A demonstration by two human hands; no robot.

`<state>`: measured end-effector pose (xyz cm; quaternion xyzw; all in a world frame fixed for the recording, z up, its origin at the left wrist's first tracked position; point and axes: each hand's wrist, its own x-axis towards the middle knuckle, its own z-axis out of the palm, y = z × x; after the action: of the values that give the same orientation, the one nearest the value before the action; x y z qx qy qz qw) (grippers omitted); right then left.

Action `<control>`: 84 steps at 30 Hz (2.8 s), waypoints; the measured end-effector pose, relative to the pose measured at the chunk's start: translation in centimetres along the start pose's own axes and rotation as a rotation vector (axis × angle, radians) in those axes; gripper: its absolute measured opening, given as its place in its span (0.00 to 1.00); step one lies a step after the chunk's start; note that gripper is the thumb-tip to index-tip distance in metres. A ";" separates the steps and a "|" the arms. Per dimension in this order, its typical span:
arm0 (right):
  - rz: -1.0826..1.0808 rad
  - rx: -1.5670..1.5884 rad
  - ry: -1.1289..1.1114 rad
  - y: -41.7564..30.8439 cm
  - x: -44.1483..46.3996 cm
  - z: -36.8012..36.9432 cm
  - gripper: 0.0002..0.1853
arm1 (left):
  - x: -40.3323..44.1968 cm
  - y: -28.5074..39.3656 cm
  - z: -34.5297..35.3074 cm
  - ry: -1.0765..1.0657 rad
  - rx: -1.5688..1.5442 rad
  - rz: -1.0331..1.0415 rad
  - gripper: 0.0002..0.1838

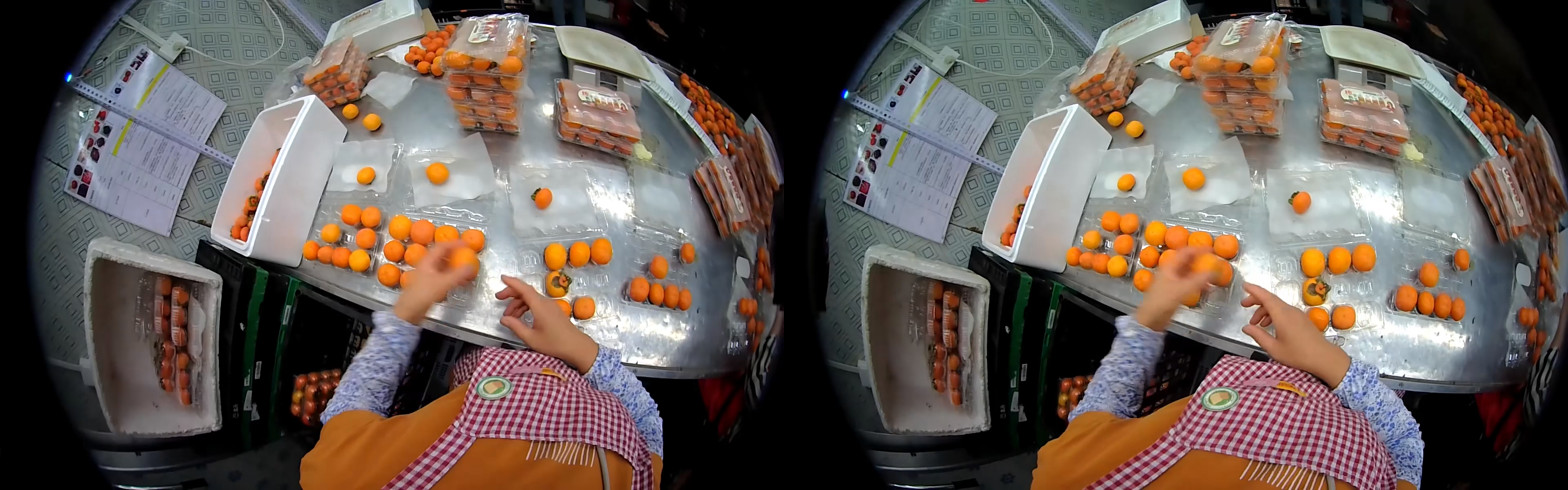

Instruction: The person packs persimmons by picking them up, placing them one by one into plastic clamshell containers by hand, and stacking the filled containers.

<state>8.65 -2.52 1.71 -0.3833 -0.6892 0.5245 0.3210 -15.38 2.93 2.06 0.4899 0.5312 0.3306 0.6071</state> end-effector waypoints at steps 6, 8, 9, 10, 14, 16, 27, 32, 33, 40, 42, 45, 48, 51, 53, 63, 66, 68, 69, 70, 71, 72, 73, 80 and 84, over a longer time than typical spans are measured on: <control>0.265 0.015 0.129 3.8 -3.4 -1.9 0.14 | 4.1 -7.5 -20.2 0.878 0.729 0.257 0.25; 0.411 0.170 0.239 4.4 -5.1 -2.3 0.12 | 5.2 -9.8 -24.0 0.866 0.973 0.221 0.23; 0.391 0.149 0.260 5.4 -6.0 -2.6 0.12 | 5.3 -9.8 -24.7 0.850 1.048 0.177 0.22; 0.396 0.156 0.295 5.7 -6.4 -2.8 0.12 | 5.6 -10.0 -24.9 0.827 1.121 0.137 0.21; 0.413 0.149 0.488 6.2 -9.8 -4.5 0.11 | 7.5 -11.3 -25.8 0.801 1.111 0.071 0.20; 0.416 0.103 0.565 6.5 -11.4 -5.5 0.11 | 8.1 -13.2 -27.9 0.782 1.076 0.099 0.21; 0.106 -0.793 0.363 5.8 -10.8 -7.1 0.29 | 5.8 -2.6 -8.6 0.603 0.803 0.485 0.10; 0.098 -0.913 0.241 7.3 -10.2 -7.3 0.29 | 4.0 -2.9 2.2 0.212 0.614 0.556 0.08; 0.090 -0.927 0.230 7.4 -10.2 -7.4 0.30 | 3.4 -3.3 4.0 0.143 0.594 0.563 0.07; 0.168 -0.393 0.494 5.6 -10.1 -7.5 0.28 | -0.5 -4.9 12.3 -0.263 0.173 0.129 0.11; 0.161 0.076 0.606 5.6 -10.0 -6.9 0.26 | -0.3 -3.8 13.2 -0.404 -0.083 -0.046 0.15; 0.166 0.551 0.635 4.6 -9.9 -5.8 0.21 | 0.1 -3.3 14.6 -0.586 -0.480 -0.221 0.21; 0.171 0.556 0.641 4.0 -9.8 -4.7 0.19 | -0.1 -3.0 16.3 -0.696 -0.692 -0.268 0.24; 0.156 0.401 0.654 3.4 -9.9 -3.9 0.17 | -0.3 -3.0 17.2 -0.657 -0.735 -0.324 0.24; 0.181 0.383 0.666 3.4 -10.1 -3.7 0.15 | 0.0 -3.4 17.0 -0.671 -0.812 -0.359 0.24; 0.237 0.430 0.692 3.2 -10.4 -3.5 0.13 | 0.3 -3.9 16.7 -0.699 -0.915 -0.491 0.24; 0.211 0.430 0.715 3.2 -10.3 -3.6 0.13 | -0.1 -3.3 16.9 -0.639 -0.852 -0.341 0.21; 0.201 0.433 0.728 3.3 -10.3 -3.6 0.14 | -0.6 -2.5 17.1 -0.560 -0.723 -0.186 0.21; 0.201 0.439 0.731 3.5 -10.4 -3.6 0.14 | -0.6 -2.4 17.1 -0.527 -0.640 -0.120 0.22; 0.201 0.445 0.733 3.6 -10.4 -3.6 0.15 | -0.7 -2.4 17.1 -0.493 -0.558 -0.055 0.23; 0.204 0.460 0.722 3.6 -10.4 -3.6 0.15 | -0.7 -2.4 17.1 -0.458 -0.476 0.009 0.25; 0.206 0.475 0.710 3.5 -10.5 -3.7 0.15 | -0.8 -2.7 17.1 -0.439 -0.432 0.068 0.26; 0.208 0.490 0.698 3.5 -10.5 -3.7 0.16 | -0.9 -3.2 17.2 -0.419 -0.388 0.126 0.27; 0.235 0.435 0.521 3.0 -10.5 -3.6 0.27 | -0.5 -3.4 16.6 -0.350 0.178 0.677 0.29; 0.176 0.304 0.593 2.9 -10.5 -3.5 0.31 | -0.2 -4.0 16.6 -0.391 0.156 0.561 0.34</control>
<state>17.45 -9.47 -0.69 -0.5249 -0.4442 0.5126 0.5142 0.14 -2.55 -2.40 0.7157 0.2734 0.3428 0.5435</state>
